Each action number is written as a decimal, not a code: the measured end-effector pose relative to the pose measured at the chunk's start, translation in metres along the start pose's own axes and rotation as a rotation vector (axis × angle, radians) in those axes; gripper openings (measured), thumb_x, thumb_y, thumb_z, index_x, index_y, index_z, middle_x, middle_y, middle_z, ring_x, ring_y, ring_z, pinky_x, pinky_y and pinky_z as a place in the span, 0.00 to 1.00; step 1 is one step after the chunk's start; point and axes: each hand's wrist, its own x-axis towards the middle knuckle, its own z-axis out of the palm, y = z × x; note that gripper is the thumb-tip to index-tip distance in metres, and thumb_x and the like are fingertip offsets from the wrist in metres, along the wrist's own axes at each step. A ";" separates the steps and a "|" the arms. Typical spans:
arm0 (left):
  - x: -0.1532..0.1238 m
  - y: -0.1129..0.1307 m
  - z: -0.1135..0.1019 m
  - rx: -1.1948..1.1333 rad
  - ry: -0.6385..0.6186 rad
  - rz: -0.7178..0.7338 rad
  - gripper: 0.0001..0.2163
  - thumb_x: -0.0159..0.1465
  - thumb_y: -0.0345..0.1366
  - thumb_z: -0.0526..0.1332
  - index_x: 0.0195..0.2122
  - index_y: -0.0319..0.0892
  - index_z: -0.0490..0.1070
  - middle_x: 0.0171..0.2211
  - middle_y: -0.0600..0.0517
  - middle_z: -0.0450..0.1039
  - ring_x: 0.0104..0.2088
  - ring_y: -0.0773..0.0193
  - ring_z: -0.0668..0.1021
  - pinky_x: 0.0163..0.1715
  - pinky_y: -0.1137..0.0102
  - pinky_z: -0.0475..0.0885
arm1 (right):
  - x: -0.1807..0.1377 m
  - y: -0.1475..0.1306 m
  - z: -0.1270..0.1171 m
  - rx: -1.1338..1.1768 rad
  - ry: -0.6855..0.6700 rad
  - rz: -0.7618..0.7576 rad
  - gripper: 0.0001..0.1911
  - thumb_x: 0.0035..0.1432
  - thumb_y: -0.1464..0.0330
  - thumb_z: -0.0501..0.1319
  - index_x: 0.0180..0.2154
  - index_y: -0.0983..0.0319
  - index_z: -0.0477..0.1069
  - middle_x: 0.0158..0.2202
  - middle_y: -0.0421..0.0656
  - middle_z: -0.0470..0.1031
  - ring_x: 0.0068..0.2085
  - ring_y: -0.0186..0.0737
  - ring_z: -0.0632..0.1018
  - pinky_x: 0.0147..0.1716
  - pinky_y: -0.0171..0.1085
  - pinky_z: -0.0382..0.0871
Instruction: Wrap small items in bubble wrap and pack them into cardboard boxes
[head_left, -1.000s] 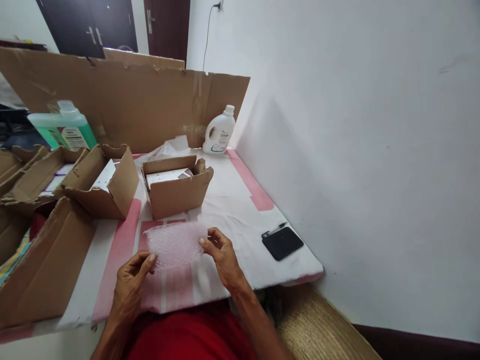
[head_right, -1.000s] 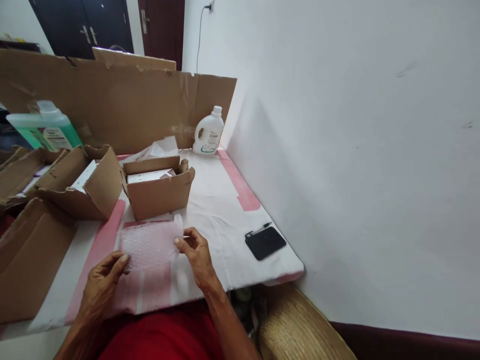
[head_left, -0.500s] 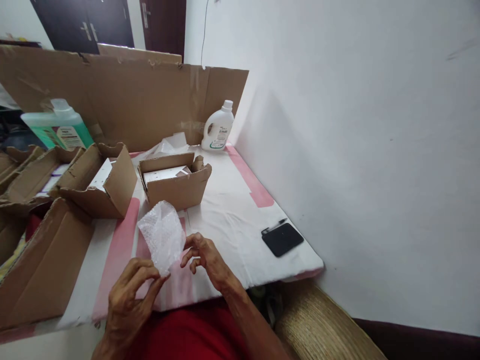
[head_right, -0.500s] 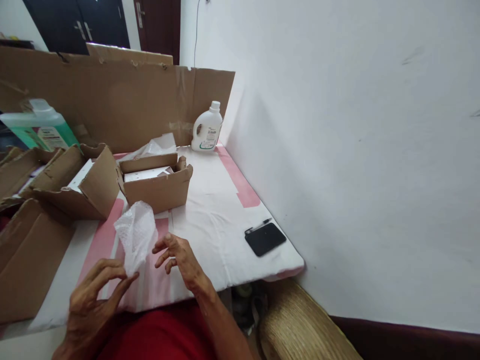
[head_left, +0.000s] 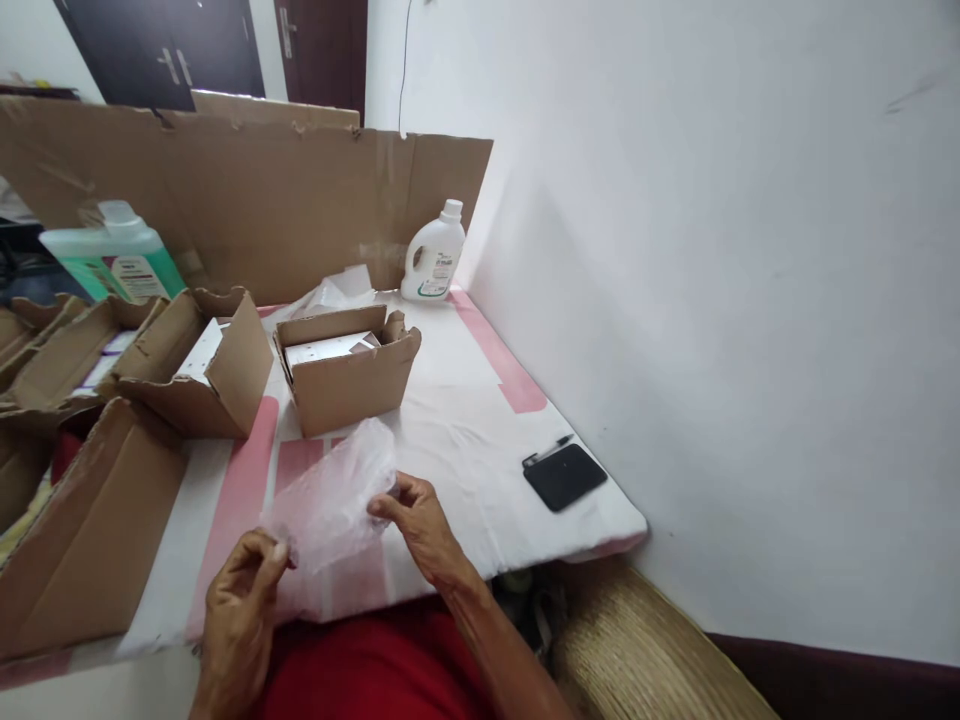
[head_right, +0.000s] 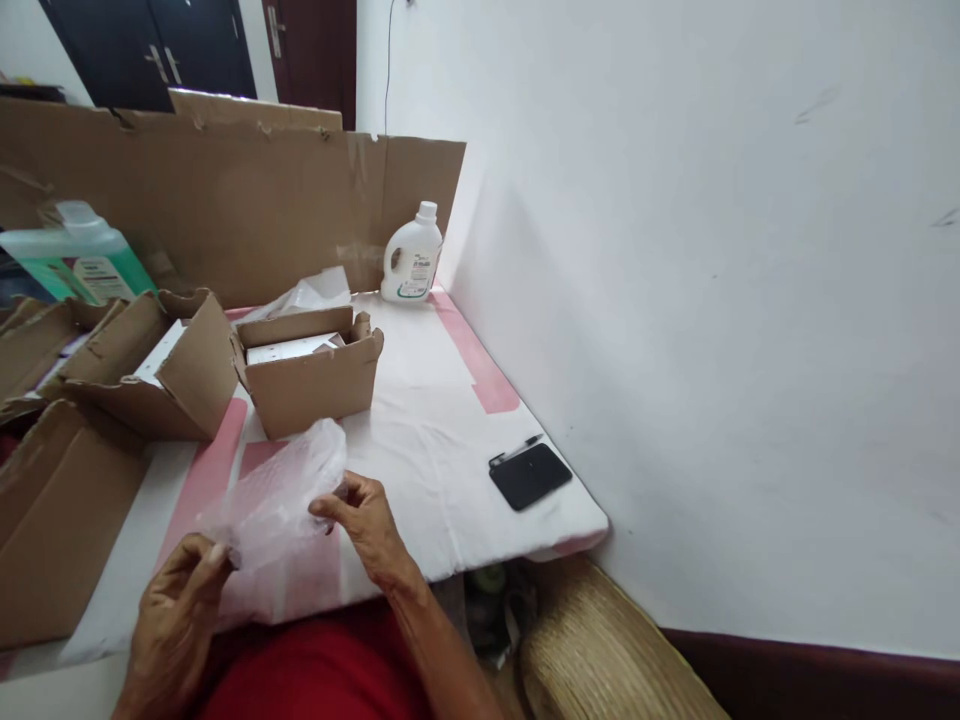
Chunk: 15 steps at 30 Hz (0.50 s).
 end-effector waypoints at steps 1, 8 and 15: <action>0.002 -0.002 -0.001 -0.064 0.027 -0.048 0.18 0.53 0.49 0.73 0.27 0.43 0.68 0.29 0.56 0.70 0.30 0.68 0.73 0.32 0.74 0.72 | 0.000 -0.002 -0.003 -0.004 0.007 -0.005 0.14 0.48 0.61 0.75 0.25 0.61 0.74 0.22 0.35 0.70 0.25 0.32 0.68 0.28 0.32 0.64; 0.011 0.000 -0.012 -0.053 0.213 0.001 0.19 0.51 0.51 0.73 0.32 0.44 0.70 0.44 0.50 0.78 0.43 0.61 0.79 0.43 0.68 0.76 | -0.011 -0.038 -0.034 -0.214 -0.159 0.065 0.12 0.47 0.61 0.75 0.27 0.62 0.77 0.25 0.36 0.73 0.27 0.33 0.69 0.30 0.33 0.63; 0.032 0.009 0.020 0.490 -0.125 0.308 0.44 0.54 0.52 0.72 0.69 0.52 0.54 0.70 0.43 0.56 0.66 0.45 0.66 0.63 0.46 0.65 | -0.030 -0.082 -0.025 -0.319 -0.581 0.112 0.22 0.43 0.53 0.78 0.25 0.63 0.77 0.25 0.37 0.73 0.27 0.33 0.71 0.30 0.33 0.66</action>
